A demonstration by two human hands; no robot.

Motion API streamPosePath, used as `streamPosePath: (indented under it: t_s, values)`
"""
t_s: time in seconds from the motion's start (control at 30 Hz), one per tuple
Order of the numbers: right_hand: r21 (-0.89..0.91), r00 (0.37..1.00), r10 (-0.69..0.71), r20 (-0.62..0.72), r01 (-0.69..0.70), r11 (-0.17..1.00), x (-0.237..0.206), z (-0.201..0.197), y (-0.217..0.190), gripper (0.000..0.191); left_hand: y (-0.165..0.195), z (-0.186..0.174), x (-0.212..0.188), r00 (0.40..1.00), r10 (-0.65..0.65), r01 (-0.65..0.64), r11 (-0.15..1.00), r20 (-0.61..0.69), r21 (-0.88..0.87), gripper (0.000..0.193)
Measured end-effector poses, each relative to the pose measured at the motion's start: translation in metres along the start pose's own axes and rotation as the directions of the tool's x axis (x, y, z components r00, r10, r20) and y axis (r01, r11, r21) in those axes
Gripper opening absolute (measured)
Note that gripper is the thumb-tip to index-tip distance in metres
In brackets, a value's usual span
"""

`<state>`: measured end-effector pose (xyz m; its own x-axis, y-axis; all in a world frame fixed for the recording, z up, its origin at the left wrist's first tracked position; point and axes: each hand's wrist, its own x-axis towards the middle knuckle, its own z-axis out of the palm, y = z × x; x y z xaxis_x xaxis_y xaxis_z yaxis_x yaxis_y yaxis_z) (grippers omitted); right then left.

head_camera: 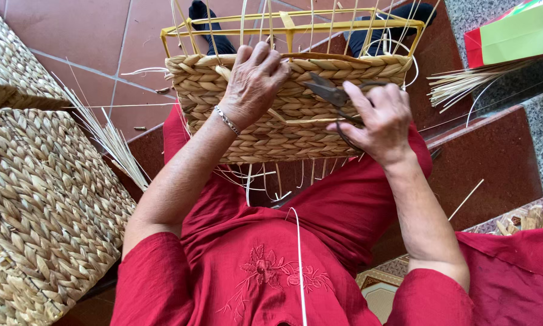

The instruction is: The person sits on the floor weaving a water hyacinth basket around a yellow frame, tucking and tightening strands along the rim. They use a knife to trim excess material and continue folding and securing weaving strands around the basket edge.

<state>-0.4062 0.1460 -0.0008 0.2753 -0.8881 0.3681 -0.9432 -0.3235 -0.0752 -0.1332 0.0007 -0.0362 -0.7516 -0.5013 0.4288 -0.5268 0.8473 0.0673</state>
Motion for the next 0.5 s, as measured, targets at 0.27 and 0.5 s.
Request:
streamPosePath:
  t_s: [0.27,0.5]
  values:
    - [0.028,0.992,-0.12,0.034,0.119,0.992,0.025,0.026,0.003,0.076,-0.021,-0.017,0.017,0.982,-0.044,0.103,0.94,0.183,-0.325,0.008]
    - [0.054,0.983,-0.184,-0.009,0.184,0.981,0.045,0.024,-0.009,0.077,-0.028,-0.036,0.027,0.969,-0.041,0.17,0.824,0.242,-0.541,0.007]
